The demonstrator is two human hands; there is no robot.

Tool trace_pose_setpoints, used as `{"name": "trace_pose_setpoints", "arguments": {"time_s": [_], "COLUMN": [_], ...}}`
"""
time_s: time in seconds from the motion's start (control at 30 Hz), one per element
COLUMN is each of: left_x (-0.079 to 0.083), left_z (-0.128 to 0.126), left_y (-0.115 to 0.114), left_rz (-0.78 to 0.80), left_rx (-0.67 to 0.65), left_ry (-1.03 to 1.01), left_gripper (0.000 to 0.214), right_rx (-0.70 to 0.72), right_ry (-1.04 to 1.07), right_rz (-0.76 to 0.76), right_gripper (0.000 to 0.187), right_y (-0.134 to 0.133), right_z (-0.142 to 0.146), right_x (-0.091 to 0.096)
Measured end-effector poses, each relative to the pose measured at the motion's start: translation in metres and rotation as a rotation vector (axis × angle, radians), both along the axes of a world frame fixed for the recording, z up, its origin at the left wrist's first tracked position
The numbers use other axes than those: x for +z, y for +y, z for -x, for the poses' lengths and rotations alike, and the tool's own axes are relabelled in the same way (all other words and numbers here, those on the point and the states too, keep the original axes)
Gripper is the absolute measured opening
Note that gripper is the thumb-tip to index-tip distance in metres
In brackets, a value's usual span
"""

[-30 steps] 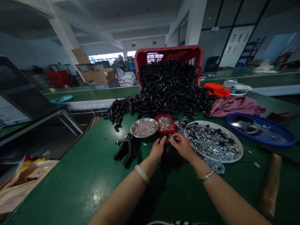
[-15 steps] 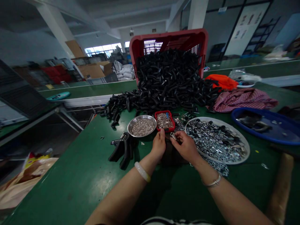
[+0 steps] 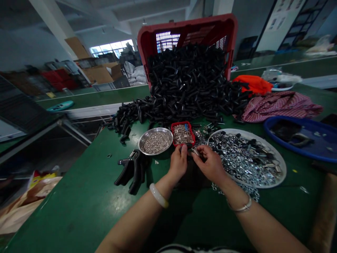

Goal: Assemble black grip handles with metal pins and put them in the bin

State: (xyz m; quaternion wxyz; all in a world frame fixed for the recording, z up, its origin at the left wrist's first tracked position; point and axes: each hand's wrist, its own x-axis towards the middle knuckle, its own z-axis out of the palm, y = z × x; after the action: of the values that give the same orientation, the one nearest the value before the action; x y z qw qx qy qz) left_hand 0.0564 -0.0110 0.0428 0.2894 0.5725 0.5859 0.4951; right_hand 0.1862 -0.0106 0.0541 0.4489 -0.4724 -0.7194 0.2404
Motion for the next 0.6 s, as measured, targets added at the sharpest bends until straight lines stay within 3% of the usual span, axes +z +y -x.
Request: {"name": "trace_pose_setpoints", "arguments": {"time_s": [0.2, 0.3, 0.4, 0.6], "left_x": [0.002, 0.000, -0.003, 0.002], "left_z": [-0.001, -0.004, -0.008, -0.006], "left_y": [-0.002, -0.001, -0.002, -0.003], "left_rz": [0.016, 0.067, 0.081, 0.124], "left_rx": [-0.062, -0.104, -0.067, -0.062], "left_ry": [0.026, 0.040, -0.050, -0.117], "left_gripper": [0.037, 0.038, 0.042, 0.043], "right_rx": [0.040, 0.034, 0.010, -0.013], "right_ry": [-0.098, -0.005, 0.095, 0.083], "right_rz": [0.026, 0.066, 0.087, 0.101], "right_gripper": [0.016, 0.016, 0.018, 0.021], "right_y": [-0.002, -0.003, -0.003, -0.003], "right_z": [0.003, 0.003, 0.003, 0.008], "right_x": [-0.006, -0.014, -0.018, -0.019]}}
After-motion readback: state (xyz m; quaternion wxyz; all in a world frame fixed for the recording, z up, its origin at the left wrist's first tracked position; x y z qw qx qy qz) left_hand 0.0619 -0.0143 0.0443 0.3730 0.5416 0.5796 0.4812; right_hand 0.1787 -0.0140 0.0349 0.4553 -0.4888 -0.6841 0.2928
